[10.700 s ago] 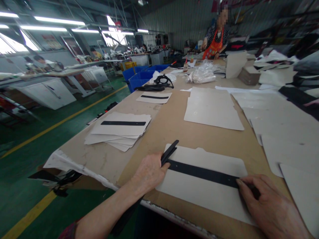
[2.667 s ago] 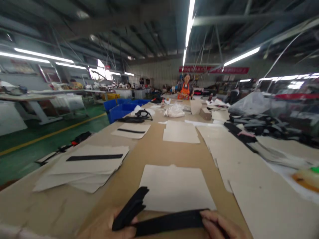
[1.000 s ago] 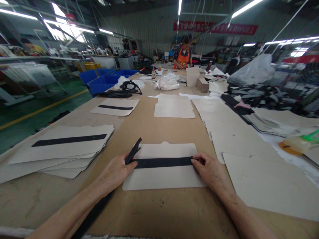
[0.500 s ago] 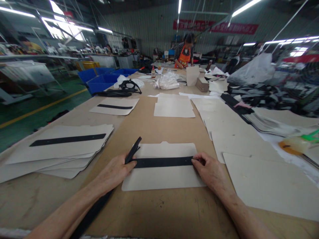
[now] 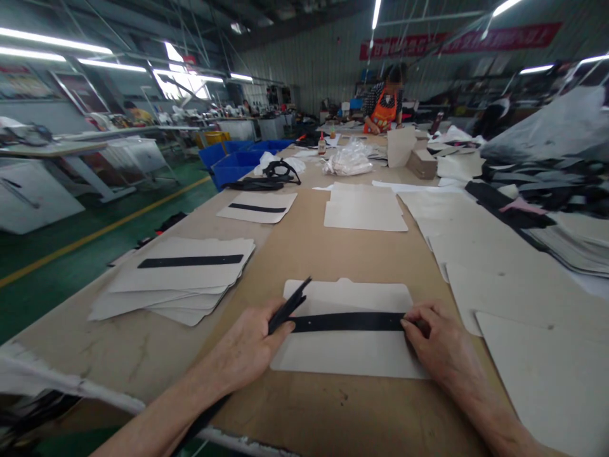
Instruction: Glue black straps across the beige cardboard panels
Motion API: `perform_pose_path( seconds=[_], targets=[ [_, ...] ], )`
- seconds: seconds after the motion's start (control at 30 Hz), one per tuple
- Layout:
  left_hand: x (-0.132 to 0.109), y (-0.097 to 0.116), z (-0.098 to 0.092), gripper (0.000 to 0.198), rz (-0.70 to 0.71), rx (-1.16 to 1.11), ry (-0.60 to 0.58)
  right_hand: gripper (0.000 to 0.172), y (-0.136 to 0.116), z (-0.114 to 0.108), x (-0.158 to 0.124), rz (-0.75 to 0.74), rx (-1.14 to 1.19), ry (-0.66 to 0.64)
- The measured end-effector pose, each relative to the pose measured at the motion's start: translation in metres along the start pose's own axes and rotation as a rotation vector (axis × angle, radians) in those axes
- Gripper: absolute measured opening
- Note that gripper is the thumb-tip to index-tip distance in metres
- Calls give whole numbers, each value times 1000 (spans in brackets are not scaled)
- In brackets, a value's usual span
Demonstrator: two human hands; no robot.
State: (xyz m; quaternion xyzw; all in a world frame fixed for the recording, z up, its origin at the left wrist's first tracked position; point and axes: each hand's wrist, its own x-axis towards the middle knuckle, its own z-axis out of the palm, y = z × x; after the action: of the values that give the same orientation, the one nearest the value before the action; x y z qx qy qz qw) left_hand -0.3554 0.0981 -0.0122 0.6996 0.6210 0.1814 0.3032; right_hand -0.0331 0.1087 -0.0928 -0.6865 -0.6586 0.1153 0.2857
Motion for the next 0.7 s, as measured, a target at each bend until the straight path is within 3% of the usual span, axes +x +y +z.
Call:
perform_pose_path(
  seconds=[0.2,0.4,0.7],
  targets=[
    [-16,5,-1,13,8,93,-96,21,20,5,5,-48,-1,-43],
    [2,-3,1,21,-73,147,-30,24,29,9,5,-75,-28,-29],
    [24,-13,6,28,-128,171,-41,25,31,9,7,-95,-31,-38]
  ],
)
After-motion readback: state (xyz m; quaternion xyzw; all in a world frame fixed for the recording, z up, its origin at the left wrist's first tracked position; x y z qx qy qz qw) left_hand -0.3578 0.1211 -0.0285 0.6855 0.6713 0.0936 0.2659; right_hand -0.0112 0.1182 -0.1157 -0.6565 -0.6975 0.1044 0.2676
